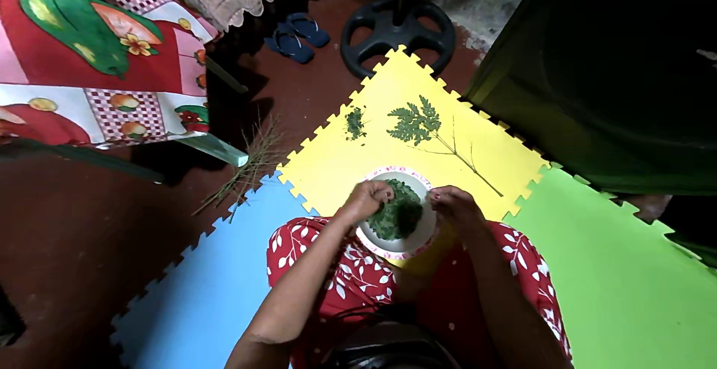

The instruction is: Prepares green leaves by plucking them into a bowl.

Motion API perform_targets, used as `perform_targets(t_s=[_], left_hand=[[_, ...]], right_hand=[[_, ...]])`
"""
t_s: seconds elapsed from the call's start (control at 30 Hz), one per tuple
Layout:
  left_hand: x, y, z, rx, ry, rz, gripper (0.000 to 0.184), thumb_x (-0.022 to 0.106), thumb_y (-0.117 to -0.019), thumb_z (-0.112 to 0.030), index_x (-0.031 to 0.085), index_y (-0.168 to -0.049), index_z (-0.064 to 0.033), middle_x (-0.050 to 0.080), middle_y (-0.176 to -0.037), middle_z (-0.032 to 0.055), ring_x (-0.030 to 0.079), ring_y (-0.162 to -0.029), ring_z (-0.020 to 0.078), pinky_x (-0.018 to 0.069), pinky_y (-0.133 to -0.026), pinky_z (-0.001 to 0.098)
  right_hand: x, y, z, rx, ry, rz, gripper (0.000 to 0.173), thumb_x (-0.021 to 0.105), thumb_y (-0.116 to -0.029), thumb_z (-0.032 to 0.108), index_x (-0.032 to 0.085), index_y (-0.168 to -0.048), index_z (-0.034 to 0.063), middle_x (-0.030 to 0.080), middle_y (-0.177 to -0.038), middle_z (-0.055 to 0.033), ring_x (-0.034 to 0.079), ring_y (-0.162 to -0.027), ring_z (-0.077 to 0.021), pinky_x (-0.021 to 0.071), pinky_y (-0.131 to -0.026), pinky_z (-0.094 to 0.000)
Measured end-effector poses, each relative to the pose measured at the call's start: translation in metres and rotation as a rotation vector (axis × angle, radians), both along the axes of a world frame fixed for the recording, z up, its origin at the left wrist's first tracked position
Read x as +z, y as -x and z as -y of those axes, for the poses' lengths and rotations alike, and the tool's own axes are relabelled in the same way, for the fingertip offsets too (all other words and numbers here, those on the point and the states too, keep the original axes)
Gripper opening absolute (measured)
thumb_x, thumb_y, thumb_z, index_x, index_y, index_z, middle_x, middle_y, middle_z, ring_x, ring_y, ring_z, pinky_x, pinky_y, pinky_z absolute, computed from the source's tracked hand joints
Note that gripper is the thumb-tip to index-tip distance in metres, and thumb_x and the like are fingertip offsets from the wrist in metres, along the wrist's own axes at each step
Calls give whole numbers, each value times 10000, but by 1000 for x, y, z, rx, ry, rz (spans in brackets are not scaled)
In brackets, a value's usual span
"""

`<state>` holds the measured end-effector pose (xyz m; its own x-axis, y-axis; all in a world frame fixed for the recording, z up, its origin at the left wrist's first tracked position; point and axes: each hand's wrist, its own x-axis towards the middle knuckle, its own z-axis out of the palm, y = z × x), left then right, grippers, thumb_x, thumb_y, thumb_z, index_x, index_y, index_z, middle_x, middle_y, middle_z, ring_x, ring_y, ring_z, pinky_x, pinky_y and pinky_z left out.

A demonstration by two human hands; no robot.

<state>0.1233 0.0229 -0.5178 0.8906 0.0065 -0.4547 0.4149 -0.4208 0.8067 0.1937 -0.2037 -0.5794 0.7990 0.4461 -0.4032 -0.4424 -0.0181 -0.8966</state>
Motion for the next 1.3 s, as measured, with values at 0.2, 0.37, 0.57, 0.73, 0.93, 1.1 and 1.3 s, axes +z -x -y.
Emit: perform_targets(t_s=[0.2,0.37,0.57,0.73,0.93,1.1,1.3], left_hand=[[-43,-83,-69,204,-363,33,290,459,-1078,-73,663,-1166,114,676,-1119,304,649,-1099,431,471,-1006,566],[-81,-141,-96,138,-604,-171,330,528,-1046,-102,604,-1285,112,533,-1380,345,490,-1321,518,400,-1056,679],[-65,-111,-71,30,-562,114,302,623,-1015,-170,691,-1117,106,644,-1257,293,599,-1223,454,435,-1055,615],[-33,-38,9,-193,-84,107,435,646,-984,-105,588,-1395,26,718,-1105,209,698,-997,285,539,-949,446],[-25,7,52,65,-45,348,213,606,-982,-32,740,-1098,86,741,-1085,224,722,-1024,256,536,-972,366],[-11,8,60,402,237,160,155,631,-972,9,681,-1079,109,711,-958,106,677,-784,57,578,-777,226],[-5,9,64,466,385,58,160,619,-964,52,638,-1114,105,699,-929,67,667,-768,65,577,-749,242]], right_hand=[[9,2,-31,231,313,-30,260,534,-1032,10,617,-1248,-109,671,-1150,-182,680,-904,-129,569,-858,-280],[8,-7,-36,274,391,-29,254,522,-1034,-11,632,-1242,-108,651,-1205,-228,687,-966,-185,562,-910,-311],[6,-11,-32,125,363,-11,222,544,-1020,-13,652,-1191,-104,686,-1101,-183,676,-867,-131,573,-822,-285],[2,-2,-26,89,274,59,226,594,-989,0,623,-1187,-107,673,-1041,-143,654,-829,-107,571,-782,-280],[13,18,-26,8,156,40,130,589,-981,-21,624,-1070,-109,669,-895,-71,633,-741,-61,560,-724,-245],[13,27,-16,-37,-42,48,235,457,-1053,38,638,-1125,-94,704,-840,-18,681,-703,-65,597,-711,-257],[15,32,-16,-59,-93,246,264,622,-879,-99,641,-1139,-138,707,-951,-70,666,-741,-38,581,-720,-212]])
